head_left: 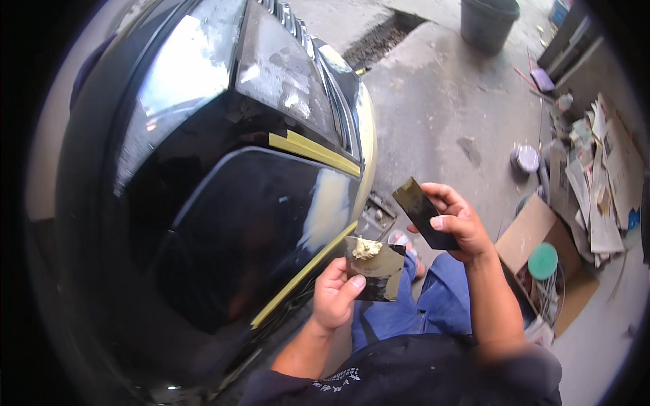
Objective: The person applies body filler to the rear quarter panel of a black car using a putty knife and a spreader. They repeatedly transfer filler from the putty knife to the spreader and smooth it over the taped-off area.
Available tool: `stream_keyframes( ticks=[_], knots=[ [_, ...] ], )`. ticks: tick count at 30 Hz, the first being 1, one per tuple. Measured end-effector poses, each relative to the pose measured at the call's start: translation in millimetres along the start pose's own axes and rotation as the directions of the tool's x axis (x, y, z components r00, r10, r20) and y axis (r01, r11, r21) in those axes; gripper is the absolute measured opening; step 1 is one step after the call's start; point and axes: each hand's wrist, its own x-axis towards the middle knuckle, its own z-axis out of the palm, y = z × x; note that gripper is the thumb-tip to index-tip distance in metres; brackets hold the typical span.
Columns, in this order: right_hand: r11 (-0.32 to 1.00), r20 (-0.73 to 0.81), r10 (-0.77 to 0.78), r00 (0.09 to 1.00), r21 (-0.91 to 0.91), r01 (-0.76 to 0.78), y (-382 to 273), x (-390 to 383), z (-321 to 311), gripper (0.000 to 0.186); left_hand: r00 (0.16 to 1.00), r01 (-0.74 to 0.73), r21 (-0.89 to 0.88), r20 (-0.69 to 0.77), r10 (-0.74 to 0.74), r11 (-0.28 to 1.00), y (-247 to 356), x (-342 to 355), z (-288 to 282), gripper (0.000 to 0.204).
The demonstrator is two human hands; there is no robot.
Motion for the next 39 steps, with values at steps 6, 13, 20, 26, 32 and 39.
stream_keyframes(
  ticks=[6,13,20,26,32,39],
  knots=[
    [0.985,-0.008,0.164,0.986,-0.059,-0.164,-9,-21,77,0.059,0.986,-0.07,0.297,-0.125,0.112,0.952,154,-41,24,0.032],
    [0.979,0.12,0.165,0.979,-0.139,-0.149,23,-28,103,0.057,0.912,-0.394,0.484,0.096,0.399,0.782,308,-44,-10,0.05],
    [0.871,0.186,-0.081,0.979,-0.464,0.16,87,-45,149,0.055,0.929,-0.37,0.508,0.229,0.292,0.778,346,-18,-24,0.046],
    [0.36,0.267,-0.452,0.851,-0.819,0.448,117,-35,198,0.06,0.9,-0.376,0.407,0.375,0.223,0.833,346,17,-41,0.042],
    [0.146,0.304,-0.617,0.726,-0.862,0.485,134,-21,222,0.06,0.857,-0.446,0.426,0.457,0.238,0.787,337,6,-37,0.046],
    [0.128,0.272,-0.589,0.761,-0.899,0.42,151,-32,249,0.053,0.733,-0.302,0.364,0.68,-0.03,0.881,323,28,-25,0.044]
  ],
)
